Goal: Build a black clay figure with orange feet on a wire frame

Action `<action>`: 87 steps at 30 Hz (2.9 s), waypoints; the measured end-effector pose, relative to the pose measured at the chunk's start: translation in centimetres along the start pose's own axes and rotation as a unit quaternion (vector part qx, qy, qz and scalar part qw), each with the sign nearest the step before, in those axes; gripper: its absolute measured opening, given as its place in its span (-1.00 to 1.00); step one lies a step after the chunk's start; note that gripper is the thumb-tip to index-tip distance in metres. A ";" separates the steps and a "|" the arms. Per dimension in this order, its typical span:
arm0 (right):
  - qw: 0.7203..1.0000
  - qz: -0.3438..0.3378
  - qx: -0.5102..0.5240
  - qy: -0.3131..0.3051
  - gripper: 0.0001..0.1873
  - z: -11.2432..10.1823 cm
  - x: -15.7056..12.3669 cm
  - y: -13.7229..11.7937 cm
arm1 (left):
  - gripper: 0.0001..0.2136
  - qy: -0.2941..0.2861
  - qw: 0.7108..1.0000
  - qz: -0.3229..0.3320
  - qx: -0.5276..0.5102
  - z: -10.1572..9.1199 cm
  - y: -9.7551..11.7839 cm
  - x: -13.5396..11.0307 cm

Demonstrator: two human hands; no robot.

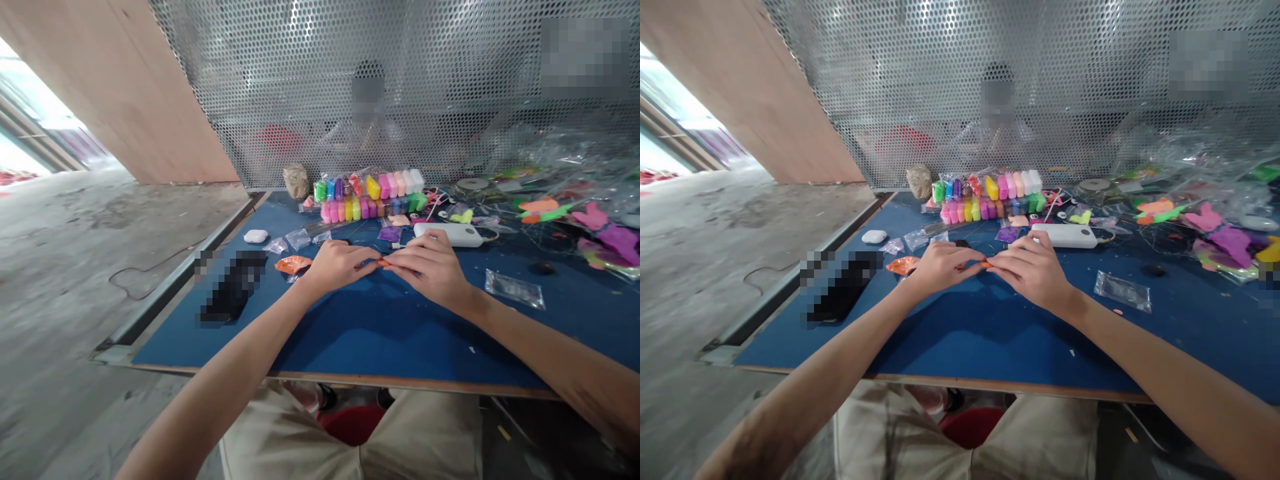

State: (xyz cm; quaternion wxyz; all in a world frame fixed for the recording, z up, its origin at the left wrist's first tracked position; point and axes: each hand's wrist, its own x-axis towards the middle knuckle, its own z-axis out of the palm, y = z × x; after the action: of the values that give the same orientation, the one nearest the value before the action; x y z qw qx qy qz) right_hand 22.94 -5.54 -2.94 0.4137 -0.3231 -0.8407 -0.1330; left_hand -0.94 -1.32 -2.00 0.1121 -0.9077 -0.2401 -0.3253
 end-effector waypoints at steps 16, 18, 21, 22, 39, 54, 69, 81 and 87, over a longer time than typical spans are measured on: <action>0.998 -0.056 -0.027 0.008 -0.75 0.7 0.0 -0.8 | -0.73 -0.052 0.992 0.038 0.106 0.6 0.4 0.2; 0.998 -0.054 -0.014 0.022 -0.76 0.8 0.0 -0.9 | -0.73 -0.044 0.991 0.043 0.115 0.5 0.5 0.2; 0.996 -0.063 0.066 -0.022 -0.74 0.8 0.1 -0.8 | -0.75 -0.088 0.986 0.065 0.125 -0.1 0.1 0.1; 0.991 -0.065 0.108 -0.051 -0.67 0.7 0.1 -0.7 | -0.77 -0.119 0.982 0.077 0.121 -0.5 -0.1 0.1; 0.974 -0.015 0.197 -0.108 -0.82 0.4 0.3 2.9 | -0.12 -0.263 0.950 -0.035 -0.165 -3.4 -1.0 0.6; 0.998 -0.019 0.066 0.006 -0.52 0.1 0.9 1.3 | -0.70 -0.123 0.916 -0.097 -0.371 -1.1 0.8 1.1; 0.996 -0.085 0.014 -0.017 -0.81 -1.0 0.8 0.5 | -0.60 -0.184 0.878 -0.103 -0.431 -0.9 1.5 1.0; 0.995 -0.095 0.039 -0.003 -0.81 -1.4 0.5 0.3 | -0.57 -0.203 0.840 -0.136 -0.484 -1.2 2.0 1.1; 0.995 -0.051 0.053 0.073 -0.80 -1.4 0.6 0.0 | -0.60 -0.104 0.863 -0.184 -0.458 -1.4 2.7 1.6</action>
State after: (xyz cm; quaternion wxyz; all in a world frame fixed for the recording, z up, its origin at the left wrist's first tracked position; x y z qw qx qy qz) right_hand 23.58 -6.00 -1.62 0.4830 -0.2471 -0.8295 -0.1323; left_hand 0.74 -3.57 -0.05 -0.4038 -0.8248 -0.2371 -0.3167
